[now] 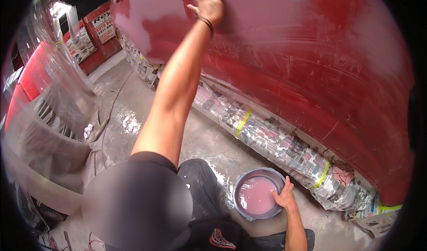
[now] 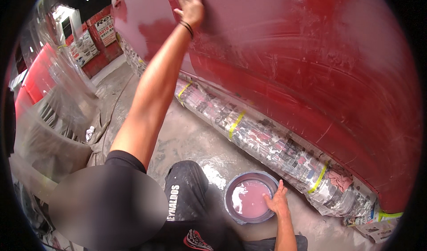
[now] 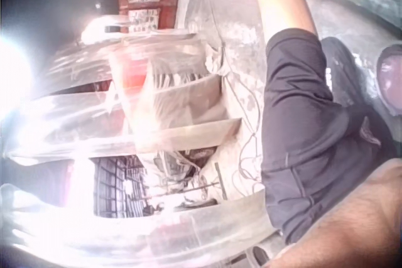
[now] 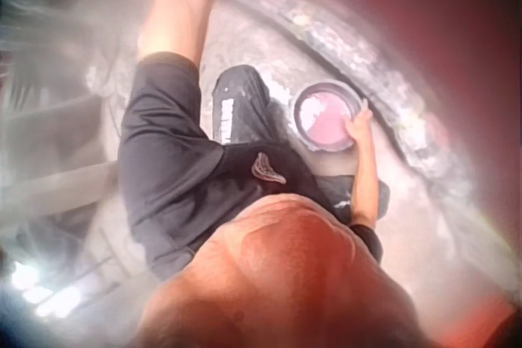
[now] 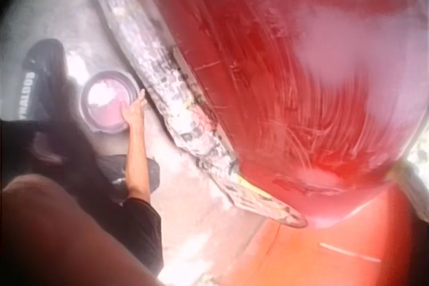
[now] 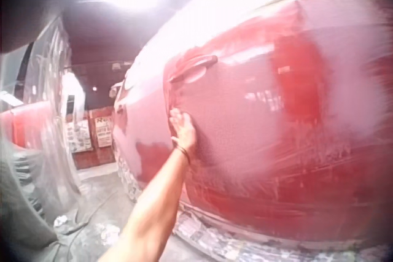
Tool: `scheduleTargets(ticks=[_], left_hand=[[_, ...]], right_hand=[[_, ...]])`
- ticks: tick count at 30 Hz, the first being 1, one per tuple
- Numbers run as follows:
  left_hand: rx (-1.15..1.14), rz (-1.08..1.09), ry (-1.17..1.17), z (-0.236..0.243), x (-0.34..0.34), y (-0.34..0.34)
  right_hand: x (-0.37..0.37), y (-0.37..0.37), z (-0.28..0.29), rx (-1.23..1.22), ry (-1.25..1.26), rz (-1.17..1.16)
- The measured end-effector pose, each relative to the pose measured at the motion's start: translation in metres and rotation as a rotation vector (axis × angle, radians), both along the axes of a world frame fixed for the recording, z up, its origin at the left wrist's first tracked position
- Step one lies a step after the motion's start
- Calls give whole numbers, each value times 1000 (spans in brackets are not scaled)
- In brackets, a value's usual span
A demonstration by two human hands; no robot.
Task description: The person is sanding a red car door with a sanding block and water. They repeatedly dip the sanding block into a bucket of water and rub the surface of the door in circular and linear motions. The door is partially covered with newspaper and tape to protect adjacent areas.
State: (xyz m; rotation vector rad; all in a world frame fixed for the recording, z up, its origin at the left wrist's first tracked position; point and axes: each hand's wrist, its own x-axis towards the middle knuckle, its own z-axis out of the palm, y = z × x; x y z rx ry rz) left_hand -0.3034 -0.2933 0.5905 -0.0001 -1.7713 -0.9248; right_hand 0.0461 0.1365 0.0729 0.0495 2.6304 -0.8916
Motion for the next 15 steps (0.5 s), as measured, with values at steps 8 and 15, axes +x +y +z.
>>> scheduleTargets(ticks=[8, 15], left_hand=[[-179, -33, 96, -91, 45, 132], [42, 53, 80, -49, 16, 34]], right_hand=[[0, 6, -2, 44, 0, -47], [1, -3, -4, -9, 48, 2]])
